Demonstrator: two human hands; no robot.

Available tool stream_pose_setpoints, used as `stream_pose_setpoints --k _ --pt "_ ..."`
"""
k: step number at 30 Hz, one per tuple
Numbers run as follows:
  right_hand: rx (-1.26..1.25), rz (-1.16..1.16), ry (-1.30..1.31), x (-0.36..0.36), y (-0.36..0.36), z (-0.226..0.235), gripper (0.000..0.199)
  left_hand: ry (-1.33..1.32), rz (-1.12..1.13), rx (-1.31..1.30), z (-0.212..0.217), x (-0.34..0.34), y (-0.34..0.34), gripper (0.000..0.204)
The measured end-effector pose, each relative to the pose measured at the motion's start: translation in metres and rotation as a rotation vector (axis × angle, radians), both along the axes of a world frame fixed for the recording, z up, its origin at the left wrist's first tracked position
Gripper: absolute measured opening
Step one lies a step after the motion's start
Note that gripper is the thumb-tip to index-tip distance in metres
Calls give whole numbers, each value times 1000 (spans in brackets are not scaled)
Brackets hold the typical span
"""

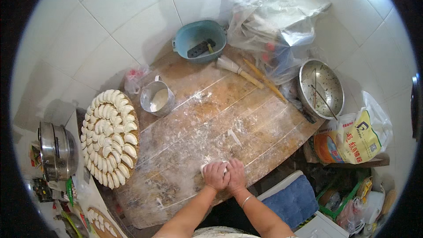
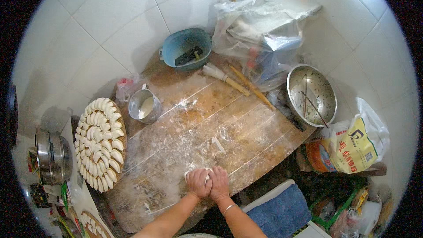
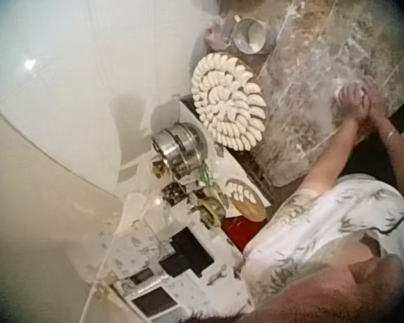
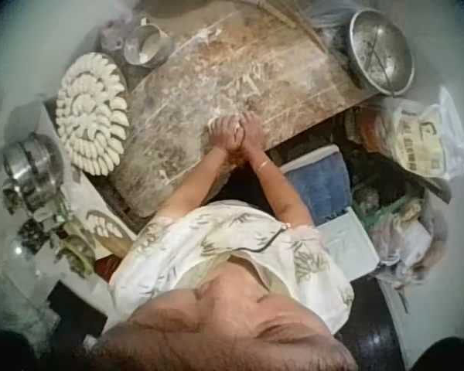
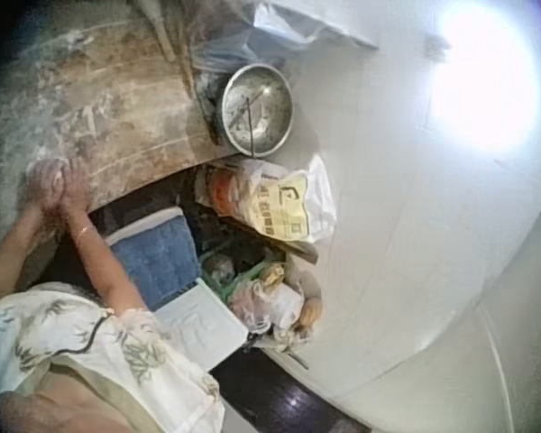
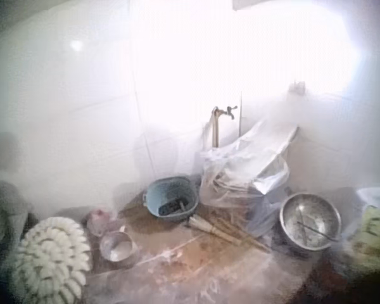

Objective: The person kneads a piece of dough by hand on a floured wooden surface, repeatedly folding and pressing it, while occasionally reaching into a container for more flour.

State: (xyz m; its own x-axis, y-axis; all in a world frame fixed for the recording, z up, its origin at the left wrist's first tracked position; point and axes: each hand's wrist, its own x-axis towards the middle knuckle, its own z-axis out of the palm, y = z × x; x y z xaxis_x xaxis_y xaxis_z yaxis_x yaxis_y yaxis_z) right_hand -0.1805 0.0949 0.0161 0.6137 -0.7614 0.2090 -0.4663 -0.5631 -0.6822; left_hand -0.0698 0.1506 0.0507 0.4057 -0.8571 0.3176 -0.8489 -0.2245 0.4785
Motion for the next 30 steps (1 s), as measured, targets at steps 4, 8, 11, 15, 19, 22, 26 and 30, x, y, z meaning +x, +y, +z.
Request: stream_pose_setpoints --k 4,8,11,15,19,22,26,30 --pt "20 -11 86 21 -42 6 31 77 -81 104 -7 29 -45 35" --pt "3 -109 121 55 -91 20 26 153 -89 190 -13 62 -93 30" --pt "-47 -176 86 65 -109 7 22 183 -33 182 -16 73 -114 27" --pt "-6 -101 53 74 -124 16 23 222 42 338 -16 81 -129 33" --pt "653 -119 345 88 -110 79 25 749 129 343 9 94 -103 41" --pt "309 -64 390 71 -58 73 28 405 -28 143 13 74 -55 39" --pt "-147 7 91 31 -8 35 30 233 63 -21 -4 21 6 35" --pt "-143 48 175 37 -36 21 31 194 88 66 1 27 -13 35"
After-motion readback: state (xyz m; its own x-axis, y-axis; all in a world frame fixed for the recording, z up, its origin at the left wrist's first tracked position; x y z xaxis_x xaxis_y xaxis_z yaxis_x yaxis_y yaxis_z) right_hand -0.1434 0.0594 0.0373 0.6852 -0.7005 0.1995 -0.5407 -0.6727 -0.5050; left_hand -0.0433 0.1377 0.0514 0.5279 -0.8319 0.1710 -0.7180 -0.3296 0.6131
